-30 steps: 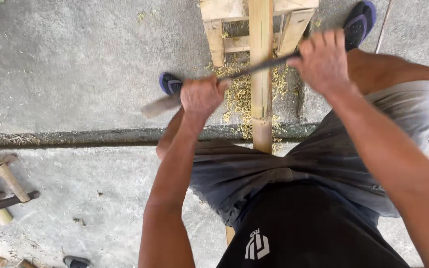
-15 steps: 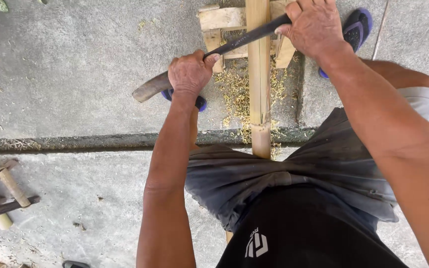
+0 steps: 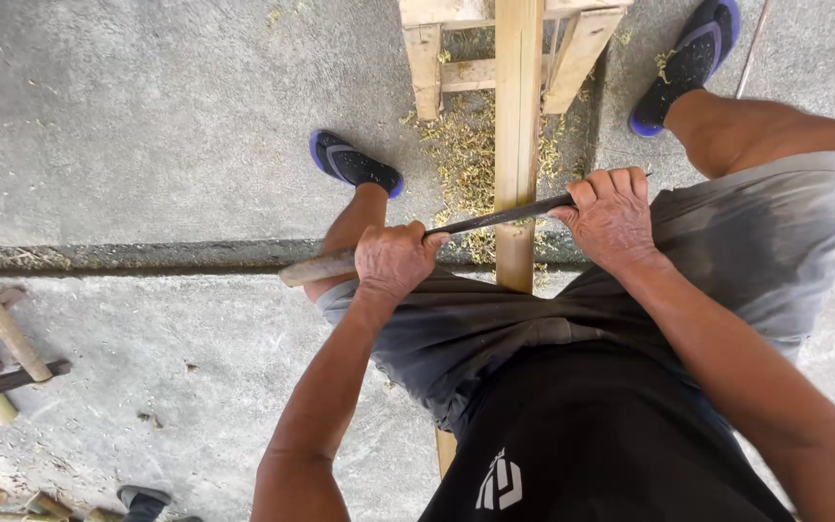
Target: Shaving and smoothing the surface of a bamboo stalk using a machete.
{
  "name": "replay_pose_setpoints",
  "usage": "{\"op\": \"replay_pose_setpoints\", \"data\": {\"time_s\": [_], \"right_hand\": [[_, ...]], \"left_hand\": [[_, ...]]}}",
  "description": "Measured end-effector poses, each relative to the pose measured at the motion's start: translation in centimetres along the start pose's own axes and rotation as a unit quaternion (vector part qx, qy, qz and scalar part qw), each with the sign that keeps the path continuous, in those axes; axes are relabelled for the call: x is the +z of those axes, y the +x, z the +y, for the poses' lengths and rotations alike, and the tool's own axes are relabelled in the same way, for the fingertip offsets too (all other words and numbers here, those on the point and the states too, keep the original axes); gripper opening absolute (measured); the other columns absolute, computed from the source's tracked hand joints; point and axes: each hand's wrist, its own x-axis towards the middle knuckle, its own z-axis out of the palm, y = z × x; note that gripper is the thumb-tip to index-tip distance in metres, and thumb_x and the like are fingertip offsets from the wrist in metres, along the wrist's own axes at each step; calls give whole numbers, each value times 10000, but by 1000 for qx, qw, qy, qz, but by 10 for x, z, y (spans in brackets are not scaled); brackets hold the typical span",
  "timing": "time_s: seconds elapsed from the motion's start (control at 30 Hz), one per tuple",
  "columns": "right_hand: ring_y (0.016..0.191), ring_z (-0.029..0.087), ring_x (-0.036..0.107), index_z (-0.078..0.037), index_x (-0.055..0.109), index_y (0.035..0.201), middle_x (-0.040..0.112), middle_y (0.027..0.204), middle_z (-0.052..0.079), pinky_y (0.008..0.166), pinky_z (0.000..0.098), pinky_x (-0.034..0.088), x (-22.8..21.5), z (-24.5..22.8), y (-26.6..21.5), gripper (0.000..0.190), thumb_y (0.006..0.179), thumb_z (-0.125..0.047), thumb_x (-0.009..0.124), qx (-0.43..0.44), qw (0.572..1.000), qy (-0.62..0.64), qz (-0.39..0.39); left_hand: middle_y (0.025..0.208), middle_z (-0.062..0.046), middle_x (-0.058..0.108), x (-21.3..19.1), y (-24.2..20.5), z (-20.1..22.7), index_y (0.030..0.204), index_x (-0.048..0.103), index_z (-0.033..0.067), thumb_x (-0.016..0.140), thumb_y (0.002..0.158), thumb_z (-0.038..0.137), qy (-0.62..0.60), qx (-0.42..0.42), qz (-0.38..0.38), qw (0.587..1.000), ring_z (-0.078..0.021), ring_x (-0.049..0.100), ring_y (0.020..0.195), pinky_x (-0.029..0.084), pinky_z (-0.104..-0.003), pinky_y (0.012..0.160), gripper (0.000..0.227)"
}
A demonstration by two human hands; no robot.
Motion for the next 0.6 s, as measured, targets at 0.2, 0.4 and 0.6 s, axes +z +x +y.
{"op": "replay_pose_setpoints", "data": {"time_s": [0.2, 0.4, 0.6], "right_hand": [[1090, 282, 534, -93, 681, 1199, 613, 1076, 94, 1075, 499, 353, 6, 7, 22, 513, 1053, -577, 593, -2, 998, 24, 52], [1094, 287, 558, -125, 666, 1101, 639, 1072, 80, 1083, 499, 350, -3, -5, 1, 442, 903, -520, 667, 35, 993, 112, 34], [1057, 279, 564, -106, 682, 1071, 637, 1031, 101, 1039, 498, 348, -8, 1, 12, 441, 935, -526, 699, 24, 994, 89, -51]], "left_hand": [[573, -73, 611, -9, 25, -5, 636, 638, 134, 614, 939, 594, 31, 5, 102, 994, -301, 621, 561, 516, -439, 554, 551], [525, -92, 608, -14, 21, -3, 712, 710, 107, 635, 906, 621, 2, -23, -77, 997, -310, 638, 493, 532, -462, 503, 554], [570, -115, 640, -10, 10, 0, 713, 715, 112, 618, 928, 600, -22, -41, -56, 997, -327, 674, 546, 555, -486, 579, 542]]}}
